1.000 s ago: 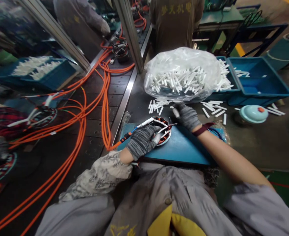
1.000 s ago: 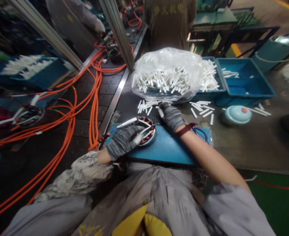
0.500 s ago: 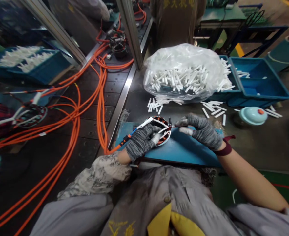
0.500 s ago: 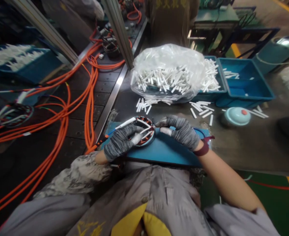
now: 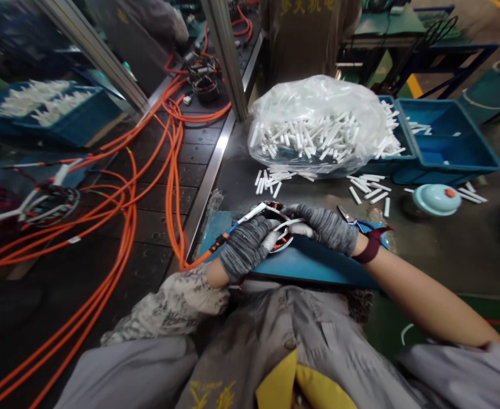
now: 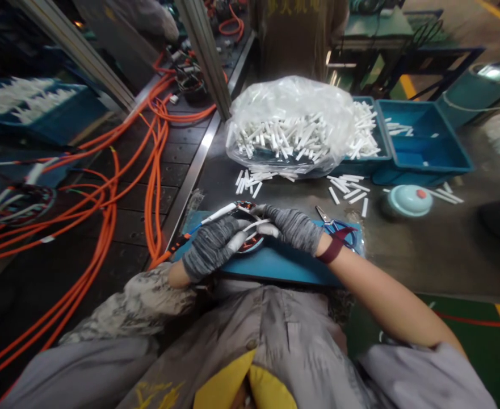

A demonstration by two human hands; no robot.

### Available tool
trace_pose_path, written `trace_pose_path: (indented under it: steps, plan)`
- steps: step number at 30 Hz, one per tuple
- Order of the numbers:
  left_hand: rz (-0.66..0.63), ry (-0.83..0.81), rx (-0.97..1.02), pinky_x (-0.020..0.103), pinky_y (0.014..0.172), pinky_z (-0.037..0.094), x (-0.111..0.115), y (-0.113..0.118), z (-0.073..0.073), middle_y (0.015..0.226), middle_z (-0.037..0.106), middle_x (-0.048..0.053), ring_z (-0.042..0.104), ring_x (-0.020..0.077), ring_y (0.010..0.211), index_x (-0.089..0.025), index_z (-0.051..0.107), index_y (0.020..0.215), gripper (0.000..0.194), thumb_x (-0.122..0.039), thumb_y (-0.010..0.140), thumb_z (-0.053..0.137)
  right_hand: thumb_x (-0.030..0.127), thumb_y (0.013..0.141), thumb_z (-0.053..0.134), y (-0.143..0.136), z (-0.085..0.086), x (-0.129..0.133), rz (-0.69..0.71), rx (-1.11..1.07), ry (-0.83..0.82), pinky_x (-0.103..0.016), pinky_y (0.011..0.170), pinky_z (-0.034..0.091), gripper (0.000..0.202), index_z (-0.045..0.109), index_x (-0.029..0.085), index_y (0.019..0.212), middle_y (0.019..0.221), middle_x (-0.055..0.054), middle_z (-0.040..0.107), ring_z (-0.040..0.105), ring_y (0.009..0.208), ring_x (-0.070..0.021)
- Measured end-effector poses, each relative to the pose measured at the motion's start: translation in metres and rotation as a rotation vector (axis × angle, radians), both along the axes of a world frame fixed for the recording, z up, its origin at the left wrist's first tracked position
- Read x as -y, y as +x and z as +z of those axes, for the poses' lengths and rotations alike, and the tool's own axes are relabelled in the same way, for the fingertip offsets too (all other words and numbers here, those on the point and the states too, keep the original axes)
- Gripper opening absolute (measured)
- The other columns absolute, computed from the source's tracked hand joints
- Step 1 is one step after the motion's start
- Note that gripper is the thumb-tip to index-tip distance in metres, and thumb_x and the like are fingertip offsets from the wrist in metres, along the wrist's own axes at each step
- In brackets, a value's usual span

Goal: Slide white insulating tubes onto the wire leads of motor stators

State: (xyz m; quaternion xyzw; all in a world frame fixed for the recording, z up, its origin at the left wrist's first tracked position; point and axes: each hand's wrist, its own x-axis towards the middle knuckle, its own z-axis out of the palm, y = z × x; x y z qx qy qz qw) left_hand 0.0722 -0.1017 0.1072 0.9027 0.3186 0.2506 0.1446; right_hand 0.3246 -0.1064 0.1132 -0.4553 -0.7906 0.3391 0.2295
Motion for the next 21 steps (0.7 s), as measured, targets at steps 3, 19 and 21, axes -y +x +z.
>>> trace_pose_path:
  steps: [3, 19, 21]
  plan:
    - [-0.066, 0.133, -0.100, 0.047, 0.112, 0.052, 0.021, -0.019, 0.012, 0.136, 0.069, 0.015, 0.064, 0.0291, 0.128, -0.016, 0.061, 0.141, 0.044, -0.034, 0.102, 0.056, 0.054, 0.106, 0.042, 0.022, -0.012, -0.008, -0.197, -0.085, 0.012, -0.039, 0.088, 0.060, 0.054, 0.052, 0.024, 0.150, 0.108, -0.007, 0.078, 0.074, 0.091, -0.0219]
    - [0.078, 0.428, -0.128, 0.044, 0.098, 0.055, 0.061, -0.044, 0.039, 0.111, 0.081, 0.000, 0.074, 0.0226, 0.106, -0.024, 0.070, 0.110, 0.013, -0.020, 0.098, 0.065, 0.033, 0.099, 0.049, 0.025, -0.055, -0.107, -0.585, 0.657, 0.078, -0.045, 0.098, 0.048, 0.045, 0.067, 0.011, 0.134, 0.131, -0.023, 0.068, 0.062, 0.115, -0.0355]
    - [0.153, 0.450, -0.124, 0.045, 0.093, 0.057, 0.059, -0.017, 0.041, 0.112, 0.081, 0.001, 0.074, 0.0235, 0.105, -0.024, 0.071, 0.108, 0.011, -0.023, 0.100, 0.064, 0.034, 0.097, 0.052, 0.025, -0.053, -0.109, -0.576, 0.663, 0.087, -0.044, 0.097, 0.048, 0.043, 0.070, 0.011, 0.129, 0.129, -0.023, 0.069, 0.062, 0.115, -0.0359]
